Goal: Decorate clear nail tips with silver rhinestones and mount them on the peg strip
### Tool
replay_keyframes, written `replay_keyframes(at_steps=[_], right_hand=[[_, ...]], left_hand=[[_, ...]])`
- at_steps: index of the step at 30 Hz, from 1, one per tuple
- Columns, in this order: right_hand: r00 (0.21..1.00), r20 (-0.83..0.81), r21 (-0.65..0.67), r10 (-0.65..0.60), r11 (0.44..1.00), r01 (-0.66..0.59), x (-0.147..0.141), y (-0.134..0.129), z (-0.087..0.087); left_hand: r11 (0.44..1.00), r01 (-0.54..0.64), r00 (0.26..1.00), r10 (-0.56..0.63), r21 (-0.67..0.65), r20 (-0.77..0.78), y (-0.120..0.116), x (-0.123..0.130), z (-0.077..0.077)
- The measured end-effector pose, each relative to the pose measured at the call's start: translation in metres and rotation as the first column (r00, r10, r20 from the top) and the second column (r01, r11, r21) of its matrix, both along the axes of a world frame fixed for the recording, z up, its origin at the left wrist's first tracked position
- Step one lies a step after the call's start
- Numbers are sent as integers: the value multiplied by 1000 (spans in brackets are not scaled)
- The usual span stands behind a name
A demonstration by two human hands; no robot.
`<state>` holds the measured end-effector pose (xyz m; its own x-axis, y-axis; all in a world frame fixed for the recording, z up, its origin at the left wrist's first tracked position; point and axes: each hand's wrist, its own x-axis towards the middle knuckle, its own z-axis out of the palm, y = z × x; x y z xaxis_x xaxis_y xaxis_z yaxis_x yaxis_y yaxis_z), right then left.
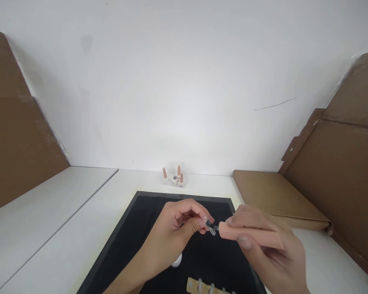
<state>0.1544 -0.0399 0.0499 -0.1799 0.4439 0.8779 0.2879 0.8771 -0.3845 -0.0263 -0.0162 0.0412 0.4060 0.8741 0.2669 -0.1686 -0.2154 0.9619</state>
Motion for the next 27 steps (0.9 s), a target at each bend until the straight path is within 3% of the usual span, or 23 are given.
replay_keyframes(at_steps=[4, 8, 11, 16, 19, 22, 27], right_hand=[[996, -86, 51, 17, 999, -12, 0, 1, -2], [999, -27, 41, -39, 998, 40, 2, 0, -4], [1000, -9, 13, -10, 1000, 10, 3, 0, -6], [994, -105, 48, 2, 999, 3, 1, 2, -8], [998, -52, 25, -46, 999, 48, 1, 1, -6], [1000, -8, 7, -9, 1000, 9, 0, 1, -3], [992, -123, 63, 7, 998, 1, 0, 1, -5]], left_hand=[[1000, -2, 1000, 2, -4, -7, 1, -1, 0], [1000, -13, 999, 14, 13, -43, 0, -1, 0], [1000, -15, 999, 16, 17, -34, 0, -1, -1], [1000, -3, 1000, 3, -3, -12, 1, 0, -3], [1000, -8, 999, 8, 12, -39, 1, -1, -2], [1000, -9, 999, 10, 19, -49, 1, -2, -2], [1000, -13, 998, 15, 27, -53, 2, -3, -5]])
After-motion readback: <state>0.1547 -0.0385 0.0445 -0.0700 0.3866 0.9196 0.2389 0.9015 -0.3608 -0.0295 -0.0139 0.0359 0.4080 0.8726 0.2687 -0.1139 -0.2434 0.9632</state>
